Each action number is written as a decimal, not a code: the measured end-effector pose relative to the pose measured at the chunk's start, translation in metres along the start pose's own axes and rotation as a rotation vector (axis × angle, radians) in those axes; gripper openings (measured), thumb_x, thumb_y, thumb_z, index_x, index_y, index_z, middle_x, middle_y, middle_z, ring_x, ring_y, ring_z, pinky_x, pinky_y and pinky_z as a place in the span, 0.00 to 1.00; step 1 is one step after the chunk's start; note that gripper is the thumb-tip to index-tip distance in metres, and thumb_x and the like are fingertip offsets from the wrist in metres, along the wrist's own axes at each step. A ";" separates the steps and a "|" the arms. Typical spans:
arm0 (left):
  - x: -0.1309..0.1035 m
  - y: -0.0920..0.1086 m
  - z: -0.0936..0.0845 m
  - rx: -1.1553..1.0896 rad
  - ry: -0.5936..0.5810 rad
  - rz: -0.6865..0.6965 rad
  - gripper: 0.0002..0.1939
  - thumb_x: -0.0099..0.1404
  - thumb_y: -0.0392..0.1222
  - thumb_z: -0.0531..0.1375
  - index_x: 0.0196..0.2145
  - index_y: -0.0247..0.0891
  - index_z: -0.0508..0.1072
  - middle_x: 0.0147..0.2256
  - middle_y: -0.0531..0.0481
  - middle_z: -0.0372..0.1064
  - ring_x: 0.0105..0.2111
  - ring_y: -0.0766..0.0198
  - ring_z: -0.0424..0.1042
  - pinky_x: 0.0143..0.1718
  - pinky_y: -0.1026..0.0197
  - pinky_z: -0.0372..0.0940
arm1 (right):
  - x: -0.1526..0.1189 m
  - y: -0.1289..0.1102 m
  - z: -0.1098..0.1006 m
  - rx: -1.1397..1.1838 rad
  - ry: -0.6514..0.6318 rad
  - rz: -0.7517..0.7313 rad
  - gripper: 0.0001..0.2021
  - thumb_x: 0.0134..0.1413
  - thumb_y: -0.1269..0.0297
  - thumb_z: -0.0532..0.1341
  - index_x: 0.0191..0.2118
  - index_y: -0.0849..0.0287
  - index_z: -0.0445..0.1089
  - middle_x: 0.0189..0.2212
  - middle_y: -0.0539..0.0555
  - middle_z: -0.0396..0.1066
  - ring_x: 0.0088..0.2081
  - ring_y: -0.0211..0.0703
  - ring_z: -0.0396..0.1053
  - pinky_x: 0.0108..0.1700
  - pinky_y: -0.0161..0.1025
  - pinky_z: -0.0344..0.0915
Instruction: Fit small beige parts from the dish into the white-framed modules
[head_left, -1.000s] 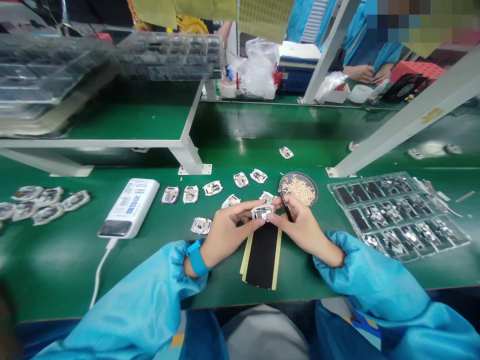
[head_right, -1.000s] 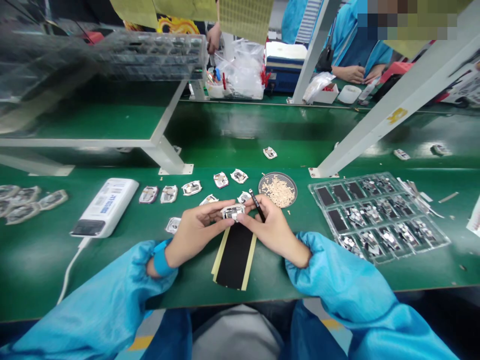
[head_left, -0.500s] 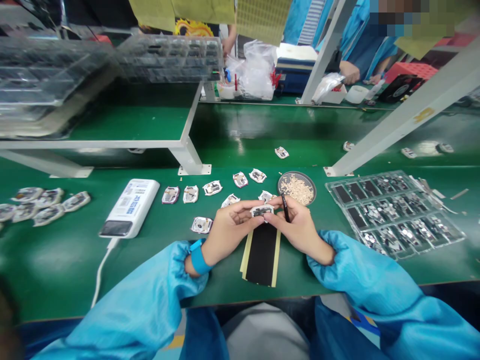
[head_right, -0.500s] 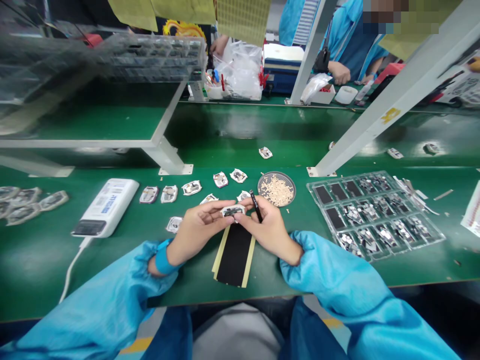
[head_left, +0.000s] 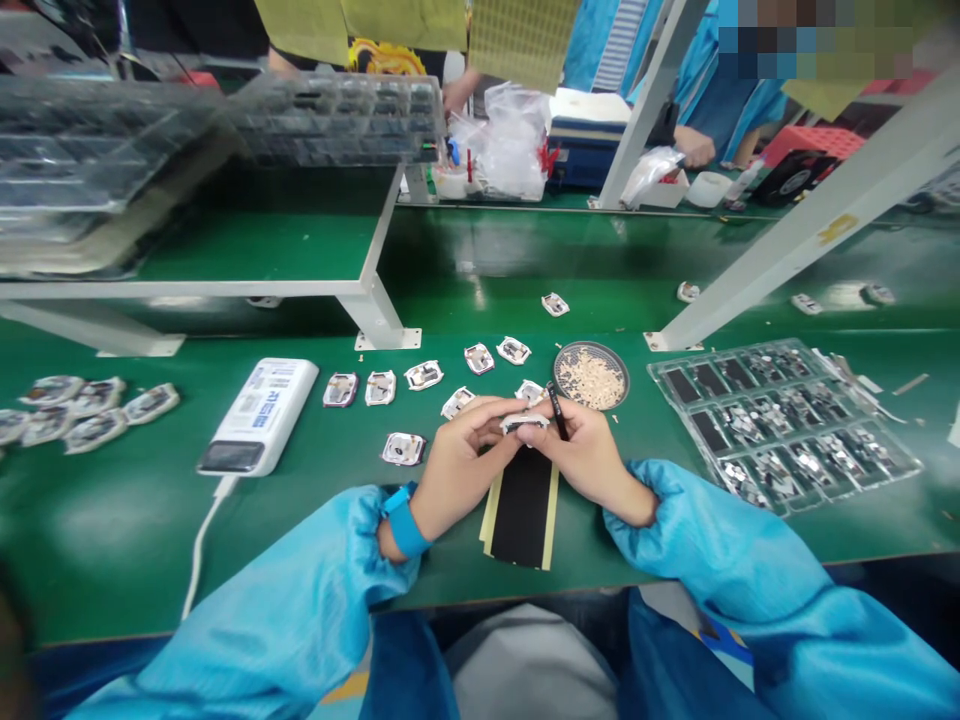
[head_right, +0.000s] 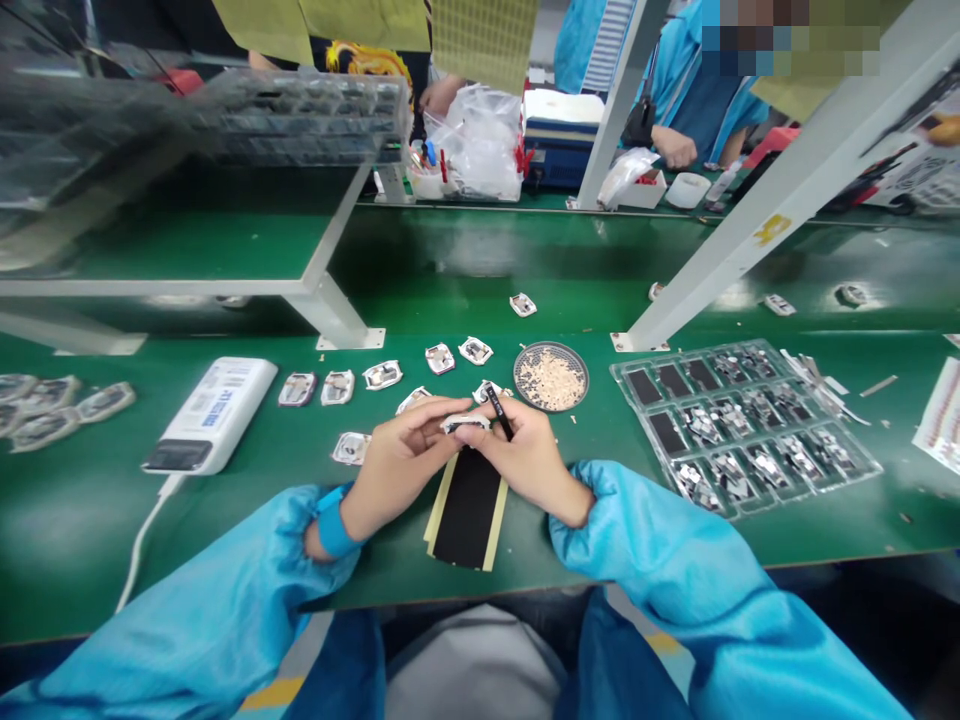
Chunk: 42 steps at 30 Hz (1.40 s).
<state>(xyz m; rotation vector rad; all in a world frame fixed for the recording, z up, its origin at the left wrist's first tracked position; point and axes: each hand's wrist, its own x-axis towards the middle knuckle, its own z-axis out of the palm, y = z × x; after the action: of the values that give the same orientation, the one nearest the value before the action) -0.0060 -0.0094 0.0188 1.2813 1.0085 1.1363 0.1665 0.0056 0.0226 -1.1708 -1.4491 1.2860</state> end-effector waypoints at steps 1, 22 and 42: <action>-0.001 0.000 0.001 0.049 -0.004 -0.007 0.15 0.66 0.42 0.65 0.50 0.41 0.78 0.50 0.44 0.74 0.46 0.57 0.76 0.48 0.58 0.72 | 0.000 0.000 0.000 -0.015 0.022 -0.006 0.17 0.50 0.46 0.70 0.34 0.56 0.75 0.27 0.51 0.71 0.26 0.40 0.61 0.30 0.39 0.59; 0.008 -0.016 0.016 0.154 0.172 0.102 0.12 0.68 0.44 0.63 0.47 0.40 0.81 0.36 0.47 0.73 0.34 0.61 0.73 0.38 0.59 0.72 | 0.013 0.010 0.003 -0.033 0.124 -0.094 0.16 0.51 0.51 0.70 0.32 0.59 0.72 0.27 0.50 0.71 0.28 0.40 0.66 0.32 0.37 0.63; 0.010 -0.011 0.008 0.253 0.100 0.091 0.11 0.66 0.41 0.63 0.45 0.39 0.81 0.35 0.48 0.71 0.33 0.63 0.72 0.34 0.62 0.71 | 0.016 0.002 -0.030 -0.461 0.029 -0.601 0.02 0.61 0.66 0.64 0.39 0.57 0.72 0.36 0.54 0.71 0.39 0.44 0.70 0.43 0.43 0.68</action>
<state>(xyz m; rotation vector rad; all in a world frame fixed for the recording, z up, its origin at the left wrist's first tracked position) 0.0038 -0.0008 0.0086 1.4954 1.2078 1.1788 0.1928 0.0277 0.0236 -0.9102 -1.9437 0.5345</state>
